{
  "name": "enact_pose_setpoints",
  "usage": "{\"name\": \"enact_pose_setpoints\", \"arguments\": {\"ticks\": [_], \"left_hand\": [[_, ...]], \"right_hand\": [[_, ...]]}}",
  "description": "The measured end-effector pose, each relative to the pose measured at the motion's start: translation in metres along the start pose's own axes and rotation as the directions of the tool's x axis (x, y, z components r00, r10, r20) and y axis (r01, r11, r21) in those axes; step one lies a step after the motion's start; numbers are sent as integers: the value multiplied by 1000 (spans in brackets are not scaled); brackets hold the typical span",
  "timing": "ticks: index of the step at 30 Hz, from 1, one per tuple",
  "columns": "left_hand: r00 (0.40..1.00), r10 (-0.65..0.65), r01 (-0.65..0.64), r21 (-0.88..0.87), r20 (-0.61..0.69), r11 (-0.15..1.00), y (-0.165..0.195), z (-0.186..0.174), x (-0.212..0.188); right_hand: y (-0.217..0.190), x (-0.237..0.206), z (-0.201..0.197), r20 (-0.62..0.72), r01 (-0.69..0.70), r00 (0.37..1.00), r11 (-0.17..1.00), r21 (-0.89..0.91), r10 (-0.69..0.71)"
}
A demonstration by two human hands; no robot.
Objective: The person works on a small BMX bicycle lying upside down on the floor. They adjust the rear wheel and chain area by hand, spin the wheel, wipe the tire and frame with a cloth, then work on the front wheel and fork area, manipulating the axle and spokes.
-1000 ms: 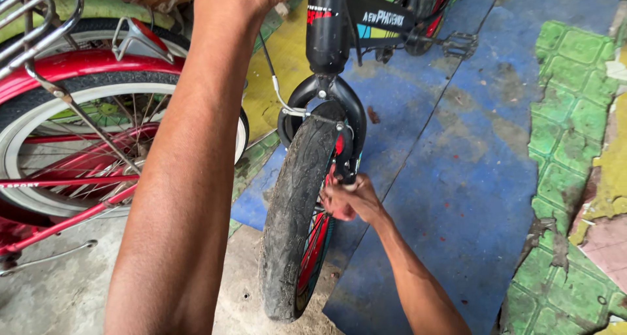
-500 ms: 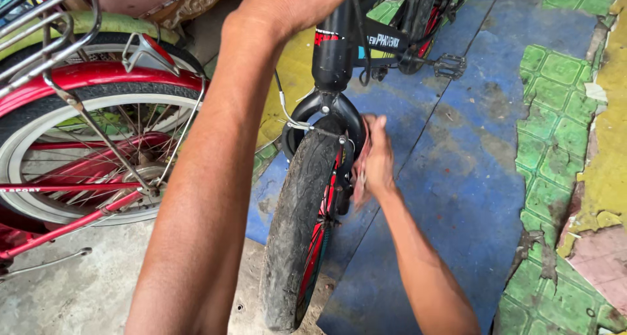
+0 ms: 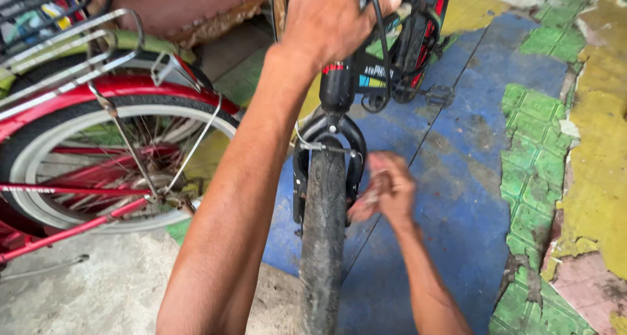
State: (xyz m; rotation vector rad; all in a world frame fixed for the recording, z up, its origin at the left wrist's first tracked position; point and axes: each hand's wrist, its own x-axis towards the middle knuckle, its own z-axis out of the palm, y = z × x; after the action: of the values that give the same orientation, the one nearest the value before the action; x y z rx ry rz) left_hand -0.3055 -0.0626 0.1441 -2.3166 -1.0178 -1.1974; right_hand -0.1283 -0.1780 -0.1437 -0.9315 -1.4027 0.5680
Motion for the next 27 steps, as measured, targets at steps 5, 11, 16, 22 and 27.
{"name": "enact_pose_setpoints", "arguments": {"ticks": [5,11,16,22,27], "left_hand": [[976,-98,96,19,192,995,15,1,3],[956,-60,114,-176,286,978,26,5,14],[938,-170,228,-168,304,959,35,1,15],[916,-142,283,-354,375,891,53,-10,19],[883,-103,322,-432,457,843,62,-20,28]], "right_hand": [[-144,55,-52,174,21,983,971,237,-64],[-256,68,-37,572,206,813,972,-110,-108],[-282,89,-72,753,301,616,953,47,-232],[-270,110,-98,299,151,944,988,-27,-136],[-263,138,-89,-120,297,944,950,-93,-307]]}}
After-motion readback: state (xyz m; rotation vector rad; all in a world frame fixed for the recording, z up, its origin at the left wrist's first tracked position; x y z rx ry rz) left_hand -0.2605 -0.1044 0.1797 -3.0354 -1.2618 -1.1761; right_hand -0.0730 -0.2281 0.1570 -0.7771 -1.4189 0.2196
